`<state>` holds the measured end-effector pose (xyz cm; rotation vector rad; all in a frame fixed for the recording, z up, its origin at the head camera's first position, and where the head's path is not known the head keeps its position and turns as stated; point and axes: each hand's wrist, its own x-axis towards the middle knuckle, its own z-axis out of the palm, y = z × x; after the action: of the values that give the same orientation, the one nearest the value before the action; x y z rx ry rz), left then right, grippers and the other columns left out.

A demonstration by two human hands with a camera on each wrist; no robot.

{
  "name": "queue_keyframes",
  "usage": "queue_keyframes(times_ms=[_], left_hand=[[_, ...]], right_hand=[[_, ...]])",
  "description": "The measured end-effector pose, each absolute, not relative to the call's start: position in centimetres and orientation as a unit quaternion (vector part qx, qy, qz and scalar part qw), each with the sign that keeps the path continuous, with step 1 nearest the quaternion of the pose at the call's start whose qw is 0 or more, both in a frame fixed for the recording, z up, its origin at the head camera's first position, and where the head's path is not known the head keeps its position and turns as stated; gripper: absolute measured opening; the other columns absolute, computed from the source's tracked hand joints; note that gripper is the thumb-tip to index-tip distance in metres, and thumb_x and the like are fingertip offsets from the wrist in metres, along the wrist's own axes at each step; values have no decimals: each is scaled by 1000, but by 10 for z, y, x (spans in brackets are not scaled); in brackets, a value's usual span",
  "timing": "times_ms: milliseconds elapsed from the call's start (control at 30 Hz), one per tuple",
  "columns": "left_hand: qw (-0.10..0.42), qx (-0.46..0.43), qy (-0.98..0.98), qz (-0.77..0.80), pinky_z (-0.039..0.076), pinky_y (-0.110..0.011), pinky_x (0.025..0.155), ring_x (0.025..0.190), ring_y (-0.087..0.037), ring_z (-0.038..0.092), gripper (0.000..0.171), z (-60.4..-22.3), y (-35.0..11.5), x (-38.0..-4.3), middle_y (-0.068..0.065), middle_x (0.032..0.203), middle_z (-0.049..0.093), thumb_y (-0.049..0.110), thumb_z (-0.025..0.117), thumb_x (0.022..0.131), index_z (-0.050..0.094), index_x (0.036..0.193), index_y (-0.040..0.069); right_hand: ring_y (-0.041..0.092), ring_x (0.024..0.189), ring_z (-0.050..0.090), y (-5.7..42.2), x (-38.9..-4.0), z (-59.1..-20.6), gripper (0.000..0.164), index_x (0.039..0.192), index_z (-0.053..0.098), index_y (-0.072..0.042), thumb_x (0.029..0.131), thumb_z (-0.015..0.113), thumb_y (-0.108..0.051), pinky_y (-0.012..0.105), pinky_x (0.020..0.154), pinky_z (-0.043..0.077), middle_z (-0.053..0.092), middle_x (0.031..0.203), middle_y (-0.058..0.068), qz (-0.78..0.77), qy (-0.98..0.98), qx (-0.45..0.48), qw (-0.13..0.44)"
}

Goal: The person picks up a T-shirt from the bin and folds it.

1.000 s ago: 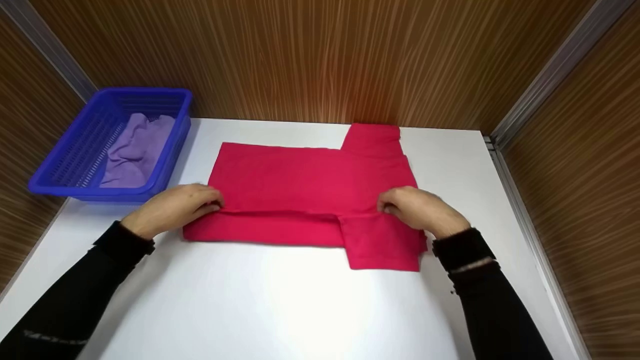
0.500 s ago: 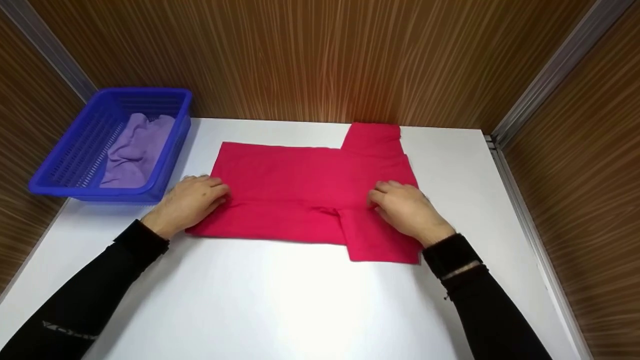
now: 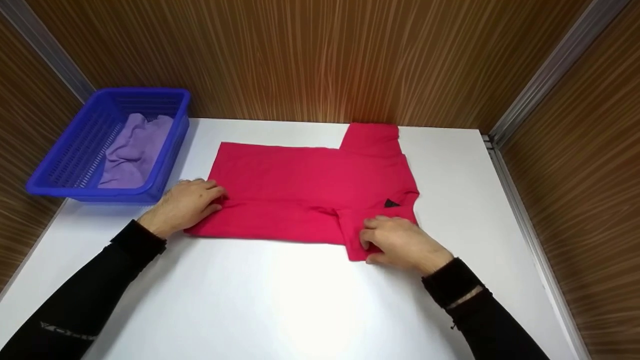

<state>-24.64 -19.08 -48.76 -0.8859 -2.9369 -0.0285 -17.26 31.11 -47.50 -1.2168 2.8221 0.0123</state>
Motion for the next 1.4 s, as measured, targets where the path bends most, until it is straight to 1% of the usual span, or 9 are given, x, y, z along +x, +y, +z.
queue_keyframes(times_ms=[200, 333, 433, 500, 600, 733, 933, 1167, 1400], left_hand=[[31, -289, -957, -9, 58, -52, 87, 111, -33, 70, 20, -487, -191, -245, -8, 117, 74, 29, 70, 102, 70, 118, 17], [29, -292, -956, -5, 59, -55, 89, 111, -35, 71, 19, -488, -192, -246, -8, 118, 75, 28, 69, 103, 69, 119, 17], [30, -293, -955, -10, 61, -56, 85, 105, -36, 73, 19, -488, -192, -246, -9, 116, 74, 27, 69, 103, 70, 118, 16], [28, -290, -956, -17, 62, -55, 81, 100, -36, 74, 17, -487, -193, -246, -9, 114, 73, 26, 68, 103, 71, 116, 15], [22, -281, -959, -33, 63, -54, 77, 97, -37, 74, 14, -484, -194, -246, -10, 111, 72, 24, 68, 103, 71, 112, 13], [20, -269, -961, -65, 63, -53, 77, 97, -38, 75, 11, -480, -195, -249, -9, 107, 75, 23, 67, 104, 68, 107, 13], [45, -265, -959, -85, 63, -49, 77, 95, -35, 75, 14, -476, -194, -257, -9, 102, 74, 26, 68, 103, 67, 104, 12], [66, -237, -968, -48, 63, -54, 73, 95, -38, 75, 18, -479, -189, -264, -10, 102, 74, 30, 68, 103, 70, 105, 12], [61, -224, -972, 29, 60, -54, 74, 93, -38, 74, 18, -484, -184, -265, -11, 103, 77, 32, 69, 102, 71, 105, 14]], right_hand=[[4, 81, 56, 309, -175, -475, 18, 90, 71, -22, 83, 89, -22, 25, 73, 57, 62, 85, -10, -10, 916, -400, 24], [1, 62, 45, 312, -182, -456, 19, 88, 63, -23, 85, 81, -17, 22, 57, 45, 53, 69, -13, -20, 935, -353, 41], [4, 56, 44, 315, -192, -437, 20, 92, 61, -19, 84, 76, -10, 23, 54, 43, 54, 65, -10, -24, 945, -324, 24], [8, 59, 53, 317, -201, -426, 21, 98, 63, -14, 84, 74, -3, 27, 55, 50, 61, 72, -4, -30, 948, -315, 7], [19, 78, 67, 318, -216, -411, 24, 108, 66, -6, 87, 71, 3, 37, 69, 62, 70, 93, 7, -43, 952, -304, -16], [32, 99, 71, 317, -241, -401, 20, 112, 68, -1, 93, 69, 4, 47, 85, 63, 71, 105, 15, -62, 957, -280, -50], [29, 92, 71, 314, -275, -407, 7, 104, 70, -6, 97, 73, -4, 49, 82, 60, 73, 96, 11, -92, 968, -230, -48], [31, 95, 72, 317, -309, -431, 5, 99, 68, -10, 101, 71, -13, 54, 81, 59, 73, 95, 11, -95, 977, -191, -23], [44, 105, 69, 315, -331, -456, 9, 104, 71, -11, 100, 73, -18, 65, 81, 56, 74, 103, 15, -76, 981, -162, -73]])
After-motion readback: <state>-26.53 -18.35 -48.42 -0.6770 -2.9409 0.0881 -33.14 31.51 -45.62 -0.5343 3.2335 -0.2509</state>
